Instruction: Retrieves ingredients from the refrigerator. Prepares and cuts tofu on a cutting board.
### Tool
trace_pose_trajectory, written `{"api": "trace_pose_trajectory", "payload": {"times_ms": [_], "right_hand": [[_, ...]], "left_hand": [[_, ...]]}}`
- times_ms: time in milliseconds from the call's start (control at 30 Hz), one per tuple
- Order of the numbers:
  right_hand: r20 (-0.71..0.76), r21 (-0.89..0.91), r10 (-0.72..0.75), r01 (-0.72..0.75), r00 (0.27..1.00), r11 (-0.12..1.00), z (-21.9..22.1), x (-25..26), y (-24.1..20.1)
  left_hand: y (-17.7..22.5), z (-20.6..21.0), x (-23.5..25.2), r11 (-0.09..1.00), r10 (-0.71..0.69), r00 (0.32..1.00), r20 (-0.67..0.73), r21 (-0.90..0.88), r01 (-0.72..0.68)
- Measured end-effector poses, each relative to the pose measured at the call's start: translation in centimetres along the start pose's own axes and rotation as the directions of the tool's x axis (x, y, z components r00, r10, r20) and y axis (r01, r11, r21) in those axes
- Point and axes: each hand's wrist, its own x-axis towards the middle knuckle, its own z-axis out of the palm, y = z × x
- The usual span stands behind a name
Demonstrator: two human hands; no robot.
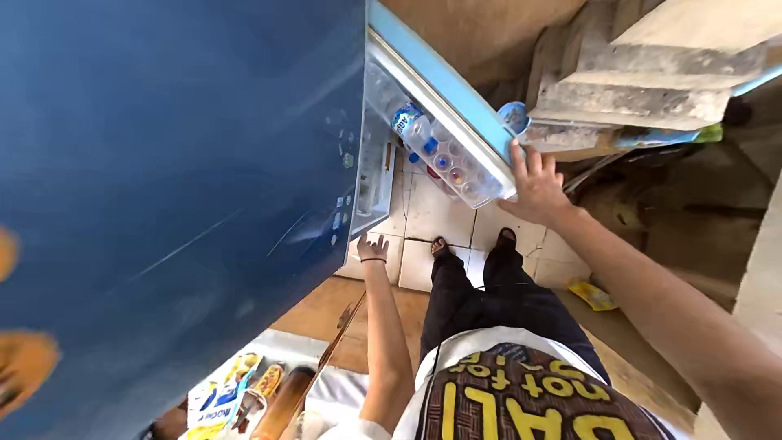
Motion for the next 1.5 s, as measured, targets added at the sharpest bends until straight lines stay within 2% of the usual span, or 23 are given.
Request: {"api": "trace_pose_trajectory", "payload": {"times_ms": [100,167,267,400,500,633,800,933,1033,1167,1233,1333,1433,1500], "right_hand": [[0.152,0.039,0.078,-0.085,0.985,0.996,0.6,-1.4,-3.4],[0.233,0.077,0.066,-0.086,0.970,0.993,1.7,-2.8,-6.1],[0.252,0.211,-0.063,0.009,0.966,0.978,3.7,-5.0,-9.5],[0.240,0.563,-0.287,0.108,0.927,0.819,4.2,-6.2,-11.6],[0.278,0.577,-0.364,0.149,0.889,0.803,2.8,-5.4,-11.4],[0.345,0.497,-0.454,0.250,0.822,0.831,2.5,-2.1,-8.4],[0.592,0.406,-0.467,0.258,0.656,0.877,1.2,1.3,-6.2],[0.725,0.297,-0.441,0.337,0.530,0.894,1.7,2.2,-6.7],[0.792,0.241,-0.437,0.438,0.427,0.866,2.5,1.4,-8.2],[0.833,0.251,-0.466,0.547,0.298,0.799,4.6,-0.2,-10.3],[0.850,0.254,-0.463,0.577,0.249,0.776,5.9,-1.8,-11.6],[0.883,0.257,-0.445,0.644,0.146,0.721,8.9,-4.7,-13.2],[0.907,0.284,-0.421,0.708,0.020,0.647,12.4,-9.1,-15.4],[0.908,0.324,-0.413,0.742,-0.071,0.587,14.5,-13.0,-17.0]], "left_hand": [[-0.1,-3.2,-1.8,0.996,0.053,0.998,-0.021,0.074,-0.051],[0.0,-5.2,-2.2,0.977,0.091,0.996,-0.013,0.195,-0.087],[0.6,-7.6,-2.6,0.903,0.156,0.987,0.035,0.400,-0.157],[1.3,-9.3,-4.3,0.769,0.230,0.966,0.114,0.587,-0.253],[0.6,-9.7,-5.3,0.793,0.276,0.956,0.102,0.538,-0.286],[-0.5,-9.7,-7.4,0.896,0.270,0.962,0.034,0.357,-0.264],[-5.1,-8.6,-10.1,0.947,0.299,0.953,-0.041,0.139,-0.291],[-12.8,-7.0,-10.6,0.977,0.197,0.977,-0.080,0.094,-0.189],[-19.7,-7.2,-12.5,0.993,0.075,0.997,-0.033,0.098,-0.071],[-30.1,-9.5,-17.4,0.998,-0.059,0.986,-0.154,0.022,0.063],[-35.4,-11.0,-20.7,0.988,-0.148,0.951,-0.270,-0.076,0.132],[-43.4,-12.3,-25.9,0.919,-0.353,0.837,-0.418,-0.321,0.227],[-50.4,-11.9,-30.5,0.808,-0.513,0.717,-0.471,-0.546,0.220],[-53.4,-10.7,-33.6,0.764,-0.567,0.685,-0.457,-0.603,0.230]]}}
